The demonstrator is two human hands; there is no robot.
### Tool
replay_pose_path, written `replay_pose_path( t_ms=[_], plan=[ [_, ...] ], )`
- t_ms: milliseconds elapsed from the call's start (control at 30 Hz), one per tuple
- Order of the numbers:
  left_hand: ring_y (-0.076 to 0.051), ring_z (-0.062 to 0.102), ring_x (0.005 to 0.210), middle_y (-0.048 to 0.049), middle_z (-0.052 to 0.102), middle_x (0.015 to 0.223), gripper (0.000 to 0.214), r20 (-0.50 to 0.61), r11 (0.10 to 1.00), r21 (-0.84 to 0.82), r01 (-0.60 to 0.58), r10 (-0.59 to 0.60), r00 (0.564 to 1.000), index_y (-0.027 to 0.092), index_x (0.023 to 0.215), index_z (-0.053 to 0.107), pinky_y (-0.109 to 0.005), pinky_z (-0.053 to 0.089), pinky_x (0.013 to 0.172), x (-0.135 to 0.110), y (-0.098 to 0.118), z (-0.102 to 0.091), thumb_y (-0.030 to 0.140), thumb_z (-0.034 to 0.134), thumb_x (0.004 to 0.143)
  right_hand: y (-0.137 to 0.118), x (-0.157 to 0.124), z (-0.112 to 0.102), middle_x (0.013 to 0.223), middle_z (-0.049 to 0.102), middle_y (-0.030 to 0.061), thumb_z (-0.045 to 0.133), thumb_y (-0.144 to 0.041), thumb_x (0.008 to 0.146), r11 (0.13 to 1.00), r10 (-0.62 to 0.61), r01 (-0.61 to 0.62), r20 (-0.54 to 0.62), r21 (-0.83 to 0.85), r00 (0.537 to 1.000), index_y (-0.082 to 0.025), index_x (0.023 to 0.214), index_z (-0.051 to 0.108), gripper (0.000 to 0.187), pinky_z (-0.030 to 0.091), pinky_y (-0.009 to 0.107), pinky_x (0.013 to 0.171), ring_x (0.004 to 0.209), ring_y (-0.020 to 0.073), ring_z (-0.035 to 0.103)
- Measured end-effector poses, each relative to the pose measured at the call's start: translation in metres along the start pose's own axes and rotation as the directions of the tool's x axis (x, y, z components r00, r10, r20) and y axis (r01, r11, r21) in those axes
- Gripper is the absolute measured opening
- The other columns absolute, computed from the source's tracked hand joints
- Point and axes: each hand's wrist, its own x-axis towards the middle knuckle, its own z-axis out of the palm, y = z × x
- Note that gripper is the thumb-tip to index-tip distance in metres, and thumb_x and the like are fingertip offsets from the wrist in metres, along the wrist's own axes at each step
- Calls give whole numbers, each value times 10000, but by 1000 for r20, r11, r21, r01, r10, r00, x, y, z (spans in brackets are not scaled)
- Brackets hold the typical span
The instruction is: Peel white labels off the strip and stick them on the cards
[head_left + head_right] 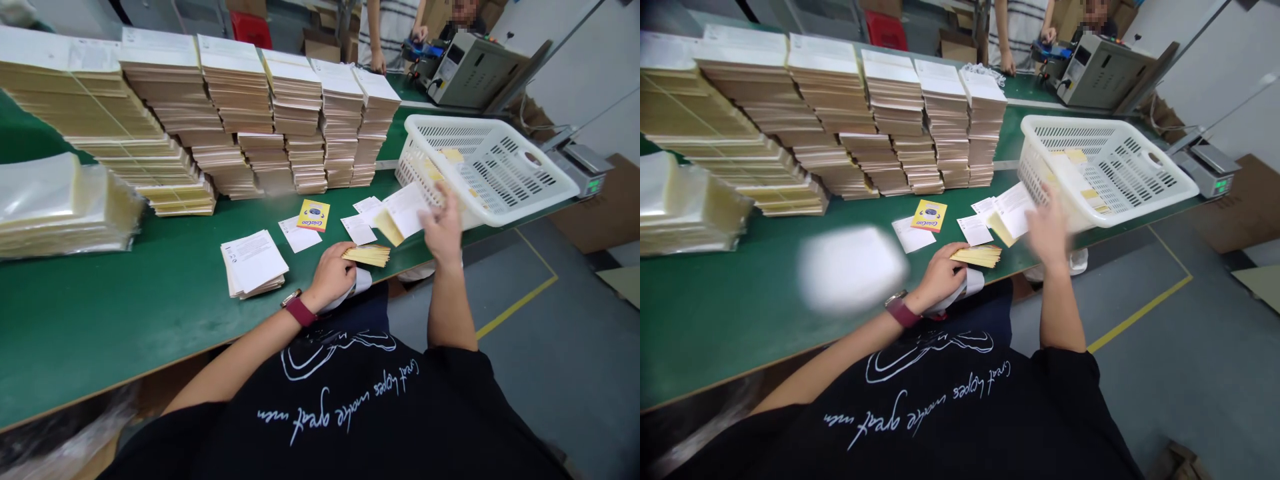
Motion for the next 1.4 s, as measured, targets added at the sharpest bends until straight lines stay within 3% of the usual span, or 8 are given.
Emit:
replay_pose_path(
  t_ms=[133, 333, 500, 733, 967, 1167, 1267, 1400],
  plan=[
    [-264, 547, 1186, -59, 636, 1250, 209, -3, 1000, 7, -1, 1, 1000, 174, 733, 741, -434, 440, 1067, 1, 0, 0, 83, 553, 731, 14, -3, 33, 1009, 671, 95, 628, -337, 803, 925, 292, -197, 275, -325, 916, -180, 1174, 612, 403, 491, 393, 830, 921, 251, 626],
    [-261, 546, 1171, -53, 649, 1229, 242, -5, 1000, 12, -2, 2, 1000, 180, 794, 760, -428, 448, 1065, 1, 1, -1, 78, 548, 735, 8, -6, 47, 1067, 627, 129, 725, -422, 733, 831, 425, -258, 264, -492, 866, -187, 1035, 610, 400, 469, 387, 820, 1039, 301, 576],
    [-249, 547, 1156, -37, 672, 1176, 254, -11, 1000, 14, -6, 6, 1000, 198, 809, 766, -410, 464, 1050, -1, 4, -4, 84, 545, 754, 4, -4, 45, 949, 647, 81, 762, -287, 673, 866, 450, -334, 291, -372, 844, -199, 1002, 561, 395, 453, 342, 756, 910, 262, 606],
    [-242, 576, 1076, -45, 697, 1114, 247, -9, 999, 27, -28, 28, 1000, 186, 768, 759, -416, 505, 983, -13, 2, -19, 84, 534, 762, -18, -7, 62, 1018, 679, 79, 494, -325, 872, 920, 377, -390, 176, 45, 909, -168, 1396, 310, 577, 494, 319, 710, 846, 212, 646],
    [-216, 598, 1025, -37, 702, 1086, 297, 3, 996, -11, -91, 91, 996, 207, 825, 767, -389, 525, 935, -25, -9, -35, 76, 512, 751, -48, -5, 94, 1314, 552, 249, 579, -507, 862, 844, 263, -107, 232, -526, 936, -138, 1297, 531, 573, 331, 622, 1000, 1268, 402, 430],
    [-214, 599, 1003, -29, 699, 1082, 290, 1, 997, -37, -73, 73, 997, 213, 796, 761, -386, 521, 918, -26, -7, -35, 64, 518, 743, -43, -13, 86, 1550, 371, 87, 636, -433, 845, 955, 51, 145, 623, -260, 780, -296, 1436, 402, 650, 0, 748, 1086, 1481, 350, 160],
    [-218, 596, 999, -28, 700, 1076, 291, 22, 997, -56, -60, 61, 998, 208, 813, 764, -384, 520, 911, -26, -5, -34, 62, 521, 747, -40, -23, 72, 1490, 467, 71, 661, -361, 820, 985, -99, 166, 610, -54, 786, -303, 1473, 331, 734, 98, 644, 1146, 1452, 302, 269],
    [-226, 588, 1003, -41, 691, 1097, 265, 18, 998, -59, -31, 32, 999, 191, 784, 762, -391, 518, 917, -25, -3, -33, 75, 526, 758, -42, -21, 68, 1233, 668, 107, 627, -339, 834, 993, 29, 27, 460, -115, 887, -209, 1444, 362, 678, 345, 500, 1046, 1254, 298, 512]
  ],
)
